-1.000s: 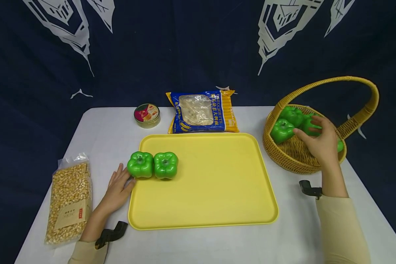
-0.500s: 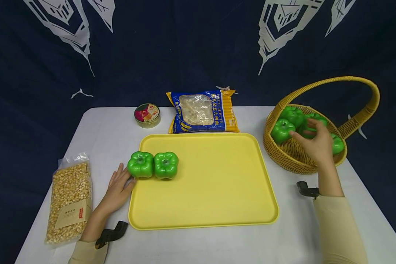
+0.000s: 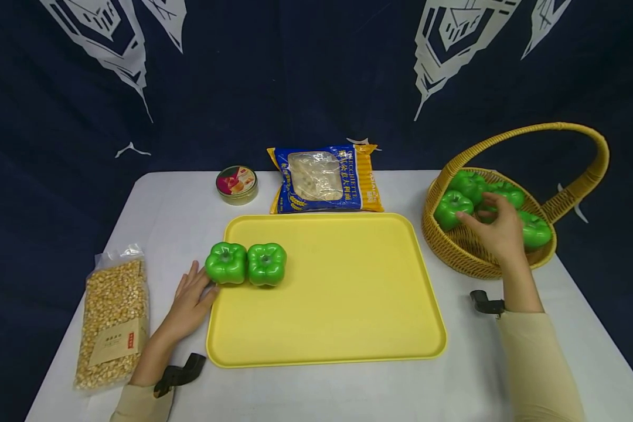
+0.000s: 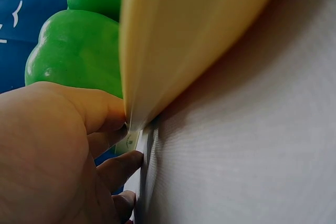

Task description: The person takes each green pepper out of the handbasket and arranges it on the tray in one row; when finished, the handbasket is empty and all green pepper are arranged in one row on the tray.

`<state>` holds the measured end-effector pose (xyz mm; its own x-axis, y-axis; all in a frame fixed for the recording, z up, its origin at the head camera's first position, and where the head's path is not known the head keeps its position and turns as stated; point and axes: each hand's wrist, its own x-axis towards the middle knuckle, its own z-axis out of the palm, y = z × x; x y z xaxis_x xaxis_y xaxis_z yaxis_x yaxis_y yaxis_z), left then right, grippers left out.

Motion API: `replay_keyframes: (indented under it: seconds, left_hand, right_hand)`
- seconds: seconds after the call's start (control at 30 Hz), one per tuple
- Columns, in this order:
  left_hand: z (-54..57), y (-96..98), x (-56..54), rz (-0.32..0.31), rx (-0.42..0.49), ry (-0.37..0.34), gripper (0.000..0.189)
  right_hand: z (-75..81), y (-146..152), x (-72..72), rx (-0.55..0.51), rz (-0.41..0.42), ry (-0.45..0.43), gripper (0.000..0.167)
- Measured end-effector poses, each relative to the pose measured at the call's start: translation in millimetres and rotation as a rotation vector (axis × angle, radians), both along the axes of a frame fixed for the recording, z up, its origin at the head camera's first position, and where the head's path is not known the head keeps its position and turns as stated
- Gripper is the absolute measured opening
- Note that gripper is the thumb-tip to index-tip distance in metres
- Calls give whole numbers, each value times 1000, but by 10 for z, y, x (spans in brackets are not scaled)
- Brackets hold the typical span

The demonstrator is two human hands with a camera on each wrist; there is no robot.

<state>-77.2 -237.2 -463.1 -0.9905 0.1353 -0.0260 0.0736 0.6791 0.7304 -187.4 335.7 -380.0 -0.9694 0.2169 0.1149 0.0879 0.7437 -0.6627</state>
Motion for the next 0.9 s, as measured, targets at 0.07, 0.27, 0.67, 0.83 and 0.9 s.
replay_keyframes:
  seconds: [0.07,0.27,0.67,0.83,0.9]
  left_hand:
    - [3,3,-1,1,-1,-7,53]
    - [-1,4,-8,3,2,-12,52]
    - [-14,2,-6,4,11,-10,53]
    - [-17,1,-9,3,7,-13,53]
    - [-21,-1,-12,4,4,-13,53]
  right_hand:
    - [-6,-8,-10,0,9,-6,83]
    - [-21,-53,-49,0,27,-44,89]
    - [-91,-85,-116,12,62,-104,96]
    - [-108,-95,-125,30,66,-116,96]
    - [-113,-96,-129,32,63,-117,95]
